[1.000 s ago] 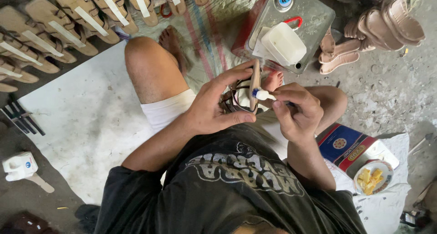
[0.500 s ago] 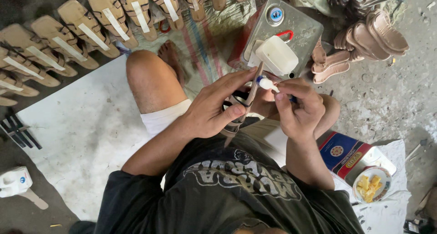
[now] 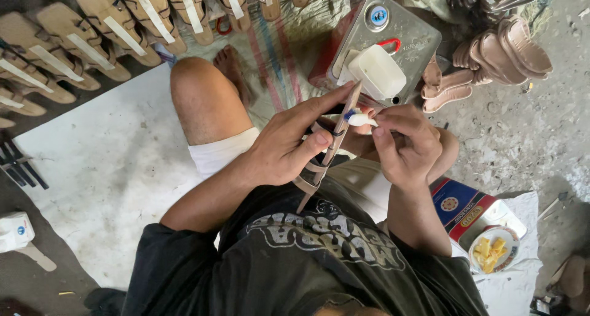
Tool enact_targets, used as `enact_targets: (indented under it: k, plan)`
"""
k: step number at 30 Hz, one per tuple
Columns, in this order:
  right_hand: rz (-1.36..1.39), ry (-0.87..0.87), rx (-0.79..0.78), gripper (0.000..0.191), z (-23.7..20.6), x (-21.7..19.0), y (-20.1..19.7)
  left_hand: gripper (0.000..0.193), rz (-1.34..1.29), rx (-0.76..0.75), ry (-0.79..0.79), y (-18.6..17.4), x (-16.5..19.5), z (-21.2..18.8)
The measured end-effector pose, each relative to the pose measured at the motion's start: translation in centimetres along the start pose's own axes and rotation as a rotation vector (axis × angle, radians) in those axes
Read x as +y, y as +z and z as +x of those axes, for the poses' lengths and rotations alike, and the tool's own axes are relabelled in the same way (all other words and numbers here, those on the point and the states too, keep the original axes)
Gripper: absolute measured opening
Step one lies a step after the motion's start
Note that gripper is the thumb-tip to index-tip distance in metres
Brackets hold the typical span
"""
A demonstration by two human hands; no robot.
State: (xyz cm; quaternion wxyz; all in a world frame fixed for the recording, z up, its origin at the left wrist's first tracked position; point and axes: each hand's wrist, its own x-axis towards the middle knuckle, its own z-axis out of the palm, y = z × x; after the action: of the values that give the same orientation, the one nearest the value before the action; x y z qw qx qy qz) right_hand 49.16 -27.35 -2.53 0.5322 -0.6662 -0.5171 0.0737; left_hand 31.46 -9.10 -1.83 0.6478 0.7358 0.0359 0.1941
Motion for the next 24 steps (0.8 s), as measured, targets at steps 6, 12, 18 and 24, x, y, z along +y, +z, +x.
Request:
enact_targets:
  k: [6,12,18,24]
  plan:
    - [-0.017,-0.020,-0.051,0.012,0.2,-0.3,0.0,0.074,-0.082,0.000,-0.104,0.1,0.6,0.1]
    - [-0.057,-0.061,-0.059,0.015,0.7,-0.7,0.3,0.072,-0.133,0.032,-0.129,0.2,0.8,0.2]
    - [-0.269,-0.186,-0.109,0.010,1.5,-1.8,-0.4,0.068,-0.196,0.087,-0.112,0.3,0.7,0.0]
    - [-0.269,-0.119,-0.080,0.006,1.2,-1.7,-1.0,0.070,-0.176,0.046,-0.156,0.3,0.8,0.2]
